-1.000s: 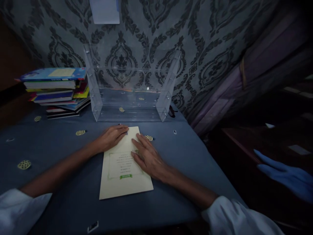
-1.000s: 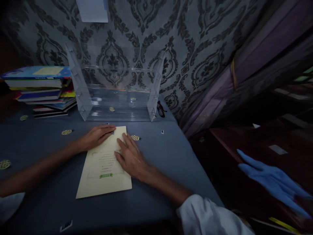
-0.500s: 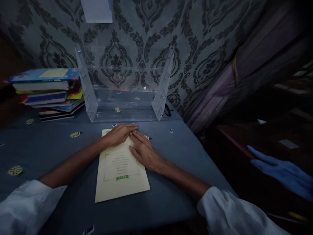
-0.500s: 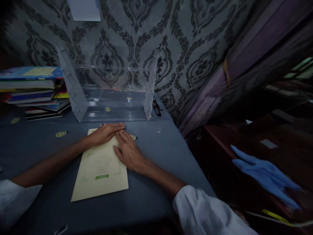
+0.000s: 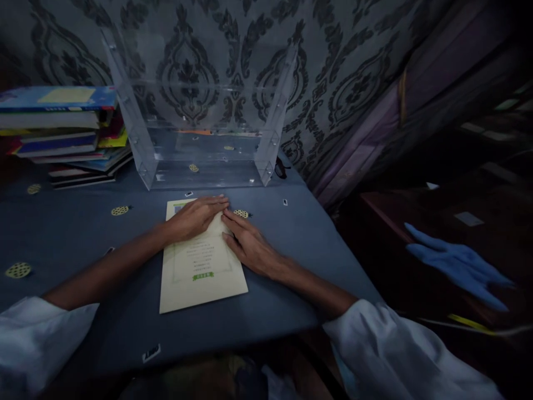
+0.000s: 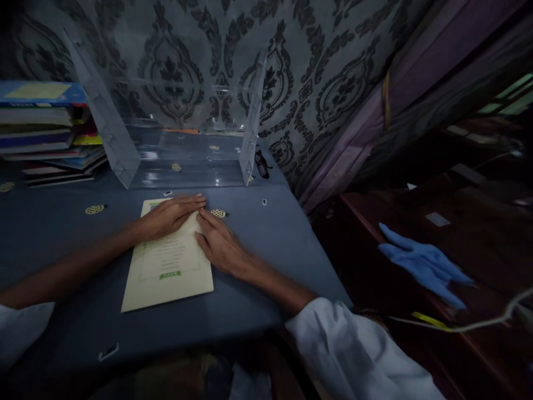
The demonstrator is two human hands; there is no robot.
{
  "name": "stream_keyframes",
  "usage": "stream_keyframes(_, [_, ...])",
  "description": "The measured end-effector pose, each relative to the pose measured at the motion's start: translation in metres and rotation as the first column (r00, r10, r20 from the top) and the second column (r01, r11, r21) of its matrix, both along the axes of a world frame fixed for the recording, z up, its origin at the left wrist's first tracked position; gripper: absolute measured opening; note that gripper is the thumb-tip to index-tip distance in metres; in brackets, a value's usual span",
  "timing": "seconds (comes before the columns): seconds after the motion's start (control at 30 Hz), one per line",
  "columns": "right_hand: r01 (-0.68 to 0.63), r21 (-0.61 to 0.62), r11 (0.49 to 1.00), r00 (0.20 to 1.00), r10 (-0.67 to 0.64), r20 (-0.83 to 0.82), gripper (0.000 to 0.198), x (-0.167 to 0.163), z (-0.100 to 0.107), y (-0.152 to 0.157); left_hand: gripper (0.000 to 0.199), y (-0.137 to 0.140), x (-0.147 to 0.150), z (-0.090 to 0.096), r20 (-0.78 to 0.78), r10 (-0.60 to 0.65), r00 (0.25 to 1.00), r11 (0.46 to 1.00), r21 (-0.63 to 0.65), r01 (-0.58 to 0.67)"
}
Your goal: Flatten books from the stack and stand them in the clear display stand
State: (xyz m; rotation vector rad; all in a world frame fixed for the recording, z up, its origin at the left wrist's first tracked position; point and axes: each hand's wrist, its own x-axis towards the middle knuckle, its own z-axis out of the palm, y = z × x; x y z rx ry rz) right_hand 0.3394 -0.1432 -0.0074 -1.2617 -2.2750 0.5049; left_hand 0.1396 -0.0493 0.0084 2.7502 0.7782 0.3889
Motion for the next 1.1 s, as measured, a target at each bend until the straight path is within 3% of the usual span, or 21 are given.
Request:
stream_keyframes(0.33, [-0.043,-0.017,0.999,0.999,0.043,-0.001,0.052,0.008,0.005,-0.046,0.044,-0.038,-0.009,-0.002,0.049,-0.132,0.990,0.991,0.023,0.131])
stream_keyframes(0.6, [-0.068,0.081,0.994,0.998,0.067,0.020,0.048,0.014,0.008,-0.097,0.041,-0.082,-0.010,-0.001,0.096,-0.212,0.973,0.974,0.100,0.202])
stream_keyframes(0.83, [-0.107,0.157,0.982,0.994,0.102,0.042,0.053,0.018,0.009,-0.138,0.043,-0.127,-0.014,0.006,0.091,-0.236,0.967,0.971,0.047,0.233])
stream_keyframes(1.1, [-0.119,0.200,0.973,0.993,0.114,0.037,0.052,0.019,0.007,-0.148,0.045,-0.145,-0.018,0.005,0.110,-0.208,0.972,0.978,-0.004,0.209])
